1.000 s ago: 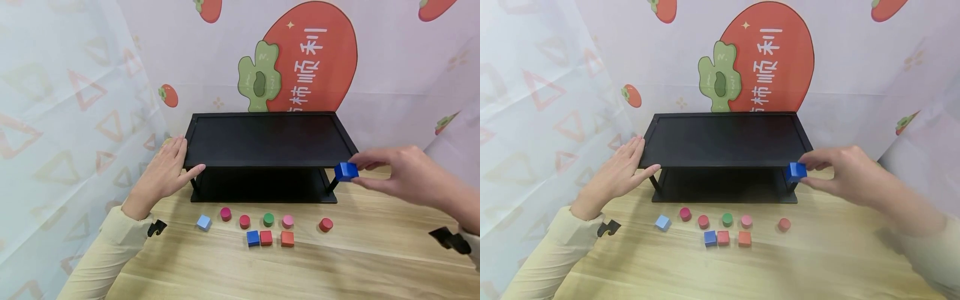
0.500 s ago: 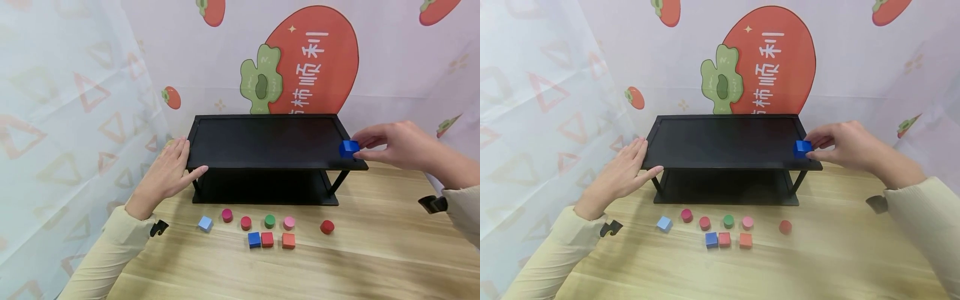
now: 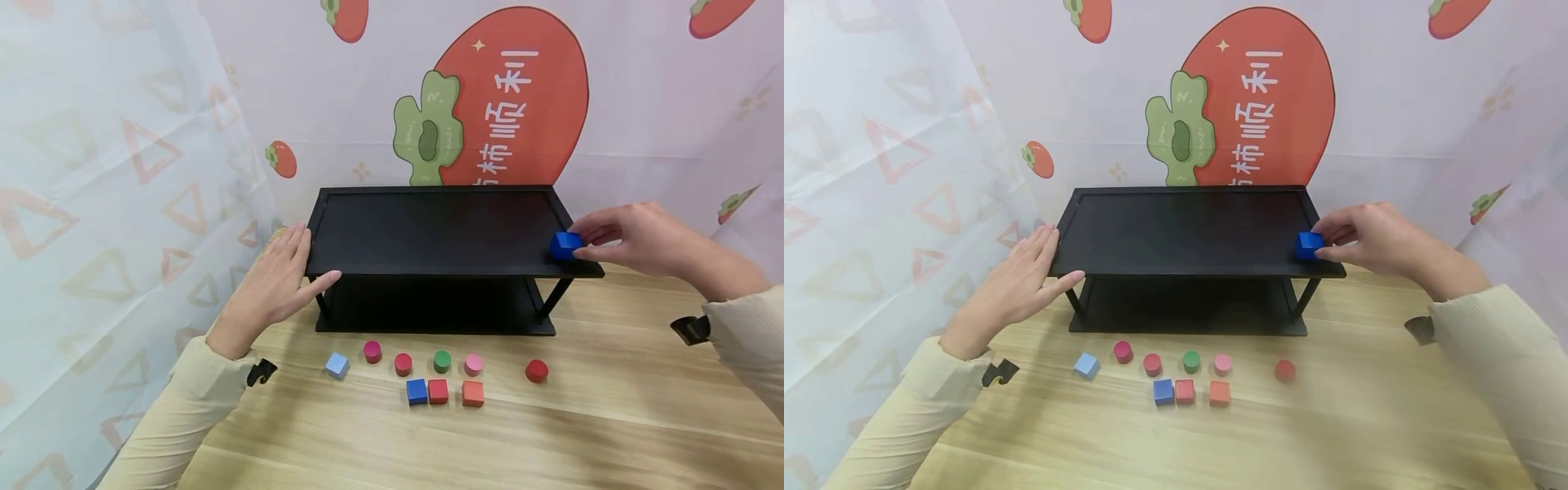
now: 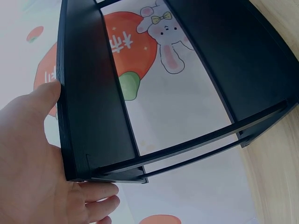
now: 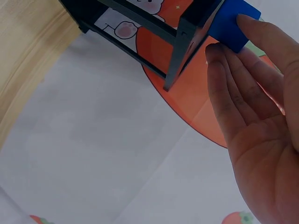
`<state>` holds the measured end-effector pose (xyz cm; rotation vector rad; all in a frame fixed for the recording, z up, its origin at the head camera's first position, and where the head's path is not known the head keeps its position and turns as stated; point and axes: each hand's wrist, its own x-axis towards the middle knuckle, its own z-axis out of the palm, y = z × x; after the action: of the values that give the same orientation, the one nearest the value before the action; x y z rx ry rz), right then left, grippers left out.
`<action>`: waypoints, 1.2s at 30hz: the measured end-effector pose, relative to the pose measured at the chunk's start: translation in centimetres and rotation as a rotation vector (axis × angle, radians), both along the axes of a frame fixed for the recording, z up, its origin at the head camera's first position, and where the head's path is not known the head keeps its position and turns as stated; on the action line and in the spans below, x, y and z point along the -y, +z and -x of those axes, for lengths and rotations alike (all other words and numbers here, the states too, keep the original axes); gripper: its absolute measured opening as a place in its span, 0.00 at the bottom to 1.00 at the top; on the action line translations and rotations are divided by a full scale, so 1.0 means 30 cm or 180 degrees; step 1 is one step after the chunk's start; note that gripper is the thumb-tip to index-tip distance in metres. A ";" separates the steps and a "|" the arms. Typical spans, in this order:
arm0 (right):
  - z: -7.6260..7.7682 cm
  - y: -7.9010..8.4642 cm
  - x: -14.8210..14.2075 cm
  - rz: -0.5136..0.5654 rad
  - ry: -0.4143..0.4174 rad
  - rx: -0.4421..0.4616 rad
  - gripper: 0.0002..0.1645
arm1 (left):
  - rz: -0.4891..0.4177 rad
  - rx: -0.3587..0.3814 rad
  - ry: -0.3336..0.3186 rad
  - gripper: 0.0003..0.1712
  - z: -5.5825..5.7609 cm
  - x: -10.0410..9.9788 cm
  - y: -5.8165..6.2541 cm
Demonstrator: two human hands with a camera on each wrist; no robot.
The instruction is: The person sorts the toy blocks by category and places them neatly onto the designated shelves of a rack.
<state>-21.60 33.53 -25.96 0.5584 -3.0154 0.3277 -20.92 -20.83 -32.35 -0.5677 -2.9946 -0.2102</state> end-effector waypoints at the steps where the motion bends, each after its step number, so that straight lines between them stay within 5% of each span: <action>1: 0.001 0.000 0.002 -0.0005 -0.0004 0.0005 0.23 | -0.0006 0.0003 -0.0001 0.58 0.001 0.000 -0.001; 15: 0.012 -0.014 0.007 0.0065 0.0043 0.0181 0.25 | -0.0069 -0.0007 -0.0013 0.58 -0.001 0.003 -0.017; 24: -0.046 0.021 0.026 -0.0145 0.0174 -0.0696 0.29 | -0.0038 -0.0024 -0.0016 0.57 0.004 0.003 -0.015; 32: -0.113 0.022 0.087 0.0113 0.0946 -0.1320 0.28 | -0.0025 0.0006 -0.0004 0.58 0.009 0.001 -0.001; 36: -0.138 -0.015 0.130 0.0194 0.1304 -0.1346 0.24 | -0.0030 0.0040 0.0011 0.58 0.008 0.001 -0.001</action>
<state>-17.47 29.65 -26.41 1.0860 -2.4653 0.2747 -21.16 -20.85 -32.38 -0.5622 -3.0049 -0.2286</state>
